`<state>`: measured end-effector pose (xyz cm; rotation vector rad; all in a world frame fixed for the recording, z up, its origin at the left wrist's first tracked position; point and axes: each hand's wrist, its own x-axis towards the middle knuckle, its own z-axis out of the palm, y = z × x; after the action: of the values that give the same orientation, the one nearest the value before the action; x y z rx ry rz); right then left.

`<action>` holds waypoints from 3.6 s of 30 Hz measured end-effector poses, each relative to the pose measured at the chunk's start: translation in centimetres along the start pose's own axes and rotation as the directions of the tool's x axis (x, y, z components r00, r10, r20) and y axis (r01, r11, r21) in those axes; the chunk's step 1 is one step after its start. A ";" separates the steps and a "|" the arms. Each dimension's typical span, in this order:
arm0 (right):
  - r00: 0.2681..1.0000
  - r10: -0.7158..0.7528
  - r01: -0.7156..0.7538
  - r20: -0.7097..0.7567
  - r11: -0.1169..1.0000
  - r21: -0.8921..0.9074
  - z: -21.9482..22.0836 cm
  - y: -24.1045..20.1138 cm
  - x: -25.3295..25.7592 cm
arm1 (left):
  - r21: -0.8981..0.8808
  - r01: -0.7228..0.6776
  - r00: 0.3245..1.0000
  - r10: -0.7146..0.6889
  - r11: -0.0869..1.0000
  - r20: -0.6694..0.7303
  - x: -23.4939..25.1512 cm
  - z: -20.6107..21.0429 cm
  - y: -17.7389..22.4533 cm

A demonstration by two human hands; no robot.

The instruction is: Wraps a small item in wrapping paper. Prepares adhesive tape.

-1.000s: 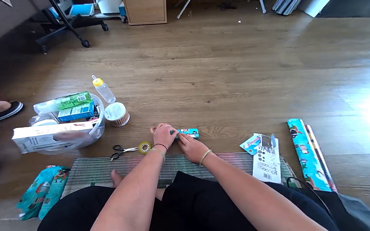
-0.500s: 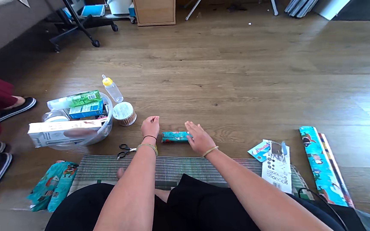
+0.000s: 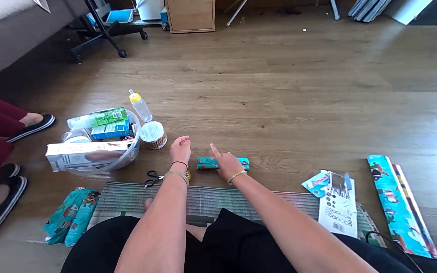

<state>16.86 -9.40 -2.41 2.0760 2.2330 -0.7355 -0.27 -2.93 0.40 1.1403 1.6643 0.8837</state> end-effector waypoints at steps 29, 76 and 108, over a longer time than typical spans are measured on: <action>0.896 0.095 0.359 -0.435 0.422 0.832 -4.0 3.8 -2.9 | 0.070 -0.446 0.885 0.428 0.892 0.182 -5.5 4.9 2.0; 0.853 0.149 0.335 -0.500 0.578 0.744 -5.9 3.0 -4.2 | -0.171 -0.538 0.707 0.553 0.825 0.442 -4.6 4.2 2.4; 0.522 0.044 0.273 -0.852 0.937 0.216 -2.4 1.2 -5.5 | -0.224 -0.384 0.865 0.434 0.896 0.251 -8.0 5.1 2.7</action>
<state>19.42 -13.77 1.08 2.9463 2.8693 0.0134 6.63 -9.35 3.35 1.4593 1.0968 1.0356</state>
